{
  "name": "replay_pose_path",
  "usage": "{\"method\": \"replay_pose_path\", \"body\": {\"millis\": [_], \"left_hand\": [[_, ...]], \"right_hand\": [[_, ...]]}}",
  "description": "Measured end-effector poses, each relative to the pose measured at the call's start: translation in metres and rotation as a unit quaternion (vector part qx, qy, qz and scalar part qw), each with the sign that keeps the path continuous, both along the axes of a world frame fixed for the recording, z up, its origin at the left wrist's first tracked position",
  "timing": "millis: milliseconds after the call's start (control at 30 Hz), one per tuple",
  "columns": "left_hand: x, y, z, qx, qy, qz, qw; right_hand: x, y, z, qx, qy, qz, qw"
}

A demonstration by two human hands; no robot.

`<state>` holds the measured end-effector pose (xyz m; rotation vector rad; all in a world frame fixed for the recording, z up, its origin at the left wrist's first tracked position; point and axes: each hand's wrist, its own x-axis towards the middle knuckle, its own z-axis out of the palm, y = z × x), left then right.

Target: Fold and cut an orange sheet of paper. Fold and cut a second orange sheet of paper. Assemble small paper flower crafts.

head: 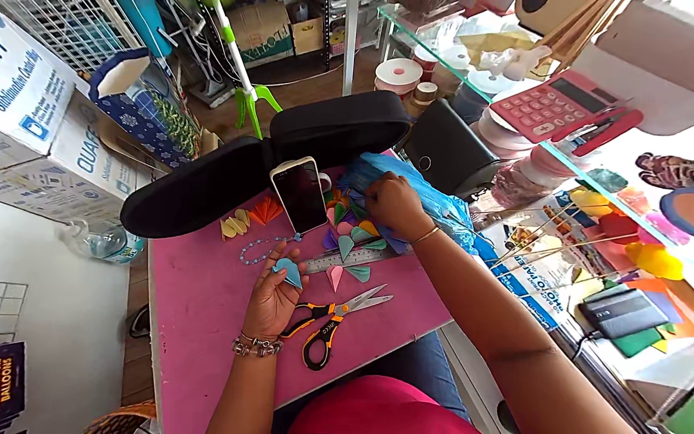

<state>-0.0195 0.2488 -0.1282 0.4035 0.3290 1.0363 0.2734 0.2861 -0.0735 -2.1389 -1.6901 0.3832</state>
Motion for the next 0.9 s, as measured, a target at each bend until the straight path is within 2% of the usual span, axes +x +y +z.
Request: {"method": "replay_pose_path", "body": {"millis": [100, 200, 333, 533, 567, 633, 767, 900], "left_hand": [[0.000, -0.002, 0.002, 0.002, 0.004, -0.002, 1.000], [0.002, -0.004, 0.003, 0.006, 0.005, -0.013, 1.000], [0.003, -0.005, 0.002, 0.013, -0.010, -0.039, 0.999], [0.003, -0.009, 0.001, 0.001, 0.003, -0.055, 0.998], [0.003, -0.009, 0.000, 0.003, 0.002, -0.061, 0.998], [0.004, -0.008, -0.002, 0.008, 0.001, -0.071, 0.997], [0.006, -0.010, -0.007, 0.042, 0.003, -0.095, 0.995], [0.009, -0.011, -0.010, 0.080, 0.017, -0.113, 0.990]], "right_hand": [[0.013, -0.022, 0.011, 0.016, 0.146, -0.013, 0.989], [0.022, -0.041, 0.010, -0.002, 0.293, -0.037, 0.955], [0.026, -0.052, 0.005, -0.046, 0.473, -0.064, 0.877], [0.012, -0.061, 0.012, -0.051, 0.637, -0.008, 0.769], [0.008, -0.062, 0.013, -0.051, 0.646, -0.003, 0.761], [-0.002, -0.062, 0.016, -0.047, 0.630, 0.010, 0.775], [-0.047, -0.075, 0.025, -0.014, 0.469, 0.098, 0.878], [-0.092, -0.086, 0.021, 0.002, 0.359, 0.172, 0.917]]}}
